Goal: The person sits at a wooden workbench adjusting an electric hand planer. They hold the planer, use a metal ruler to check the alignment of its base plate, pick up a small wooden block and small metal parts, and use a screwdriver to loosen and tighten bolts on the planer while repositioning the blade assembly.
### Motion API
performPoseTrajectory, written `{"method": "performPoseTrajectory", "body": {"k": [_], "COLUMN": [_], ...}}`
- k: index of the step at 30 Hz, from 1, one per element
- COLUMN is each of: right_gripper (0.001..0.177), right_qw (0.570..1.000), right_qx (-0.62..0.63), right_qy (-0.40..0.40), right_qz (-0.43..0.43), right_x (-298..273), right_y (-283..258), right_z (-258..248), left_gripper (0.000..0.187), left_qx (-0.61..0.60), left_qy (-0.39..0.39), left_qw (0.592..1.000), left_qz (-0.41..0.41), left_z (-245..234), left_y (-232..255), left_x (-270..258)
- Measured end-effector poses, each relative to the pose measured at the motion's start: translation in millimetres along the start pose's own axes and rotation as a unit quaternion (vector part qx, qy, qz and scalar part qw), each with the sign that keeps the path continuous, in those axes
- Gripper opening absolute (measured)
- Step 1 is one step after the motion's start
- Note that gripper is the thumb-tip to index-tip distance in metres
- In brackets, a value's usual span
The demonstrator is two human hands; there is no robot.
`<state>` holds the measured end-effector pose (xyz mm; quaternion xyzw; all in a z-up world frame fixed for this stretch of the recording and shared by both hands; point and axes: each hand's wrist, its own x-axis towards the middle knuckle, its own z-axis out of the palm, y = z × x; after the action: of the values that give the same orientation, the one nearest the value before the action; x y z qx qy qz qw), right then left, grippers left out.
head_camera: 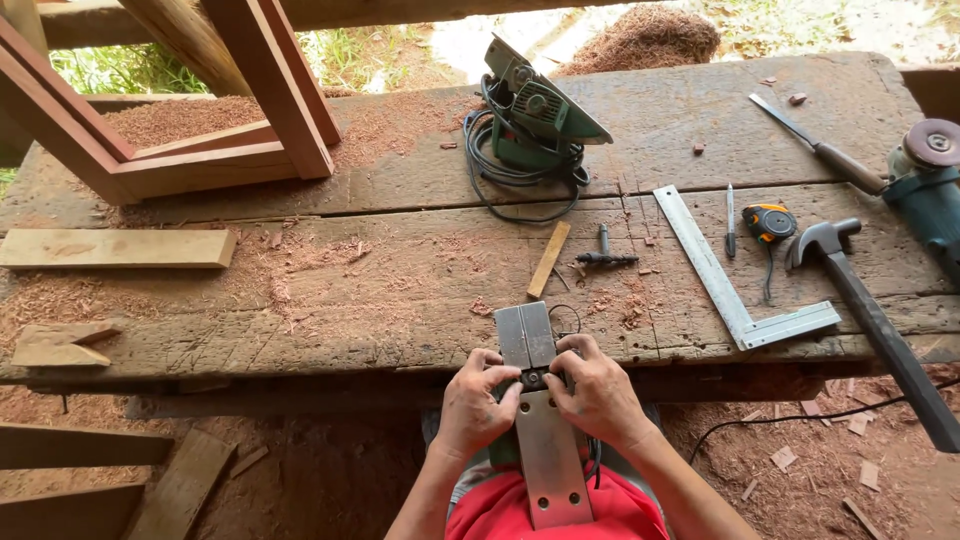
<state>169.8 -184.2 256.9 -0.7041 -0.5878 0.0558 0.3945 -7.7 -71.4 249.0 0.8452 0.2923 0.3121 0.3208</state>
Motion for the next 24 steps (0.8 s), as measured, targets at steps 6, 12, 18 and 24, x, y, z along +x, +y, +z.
{"method": "performPoseTrajectory", "body": {"k": [6,12,18,24], "right_gripper": [0.014,0.016,0.015,0.015], "right_qw": [1.000,1.000,1.000,1.000], "right_qx": [-0.003,-0.005,-0.009,-0.013], "right_qy": [-0.007,-0.006,0.007,0.006], "right_qz": [0.007,0.014,0.011,0.013], "right_x": [1,0,-2,-1], "right_y": [4,3,3,2], "right_z": [3,3,6,5], "left_gripper": [0.015,0.017,0.014,0.017], "left_qx": [-0.007,-0.010,0.000,-0.009], "left_qy": [-0.004,-0.010,-0.010,-0.014], "left_qw": [1.000,1.000,1.000,0.999], "left_qz": [-0.022,-0.017,-0.010,-0.036], "left_z": [0,-3,1,0], "left_y": [-7,0,-6,-1], "left_x": [1,2,-1,2]}}
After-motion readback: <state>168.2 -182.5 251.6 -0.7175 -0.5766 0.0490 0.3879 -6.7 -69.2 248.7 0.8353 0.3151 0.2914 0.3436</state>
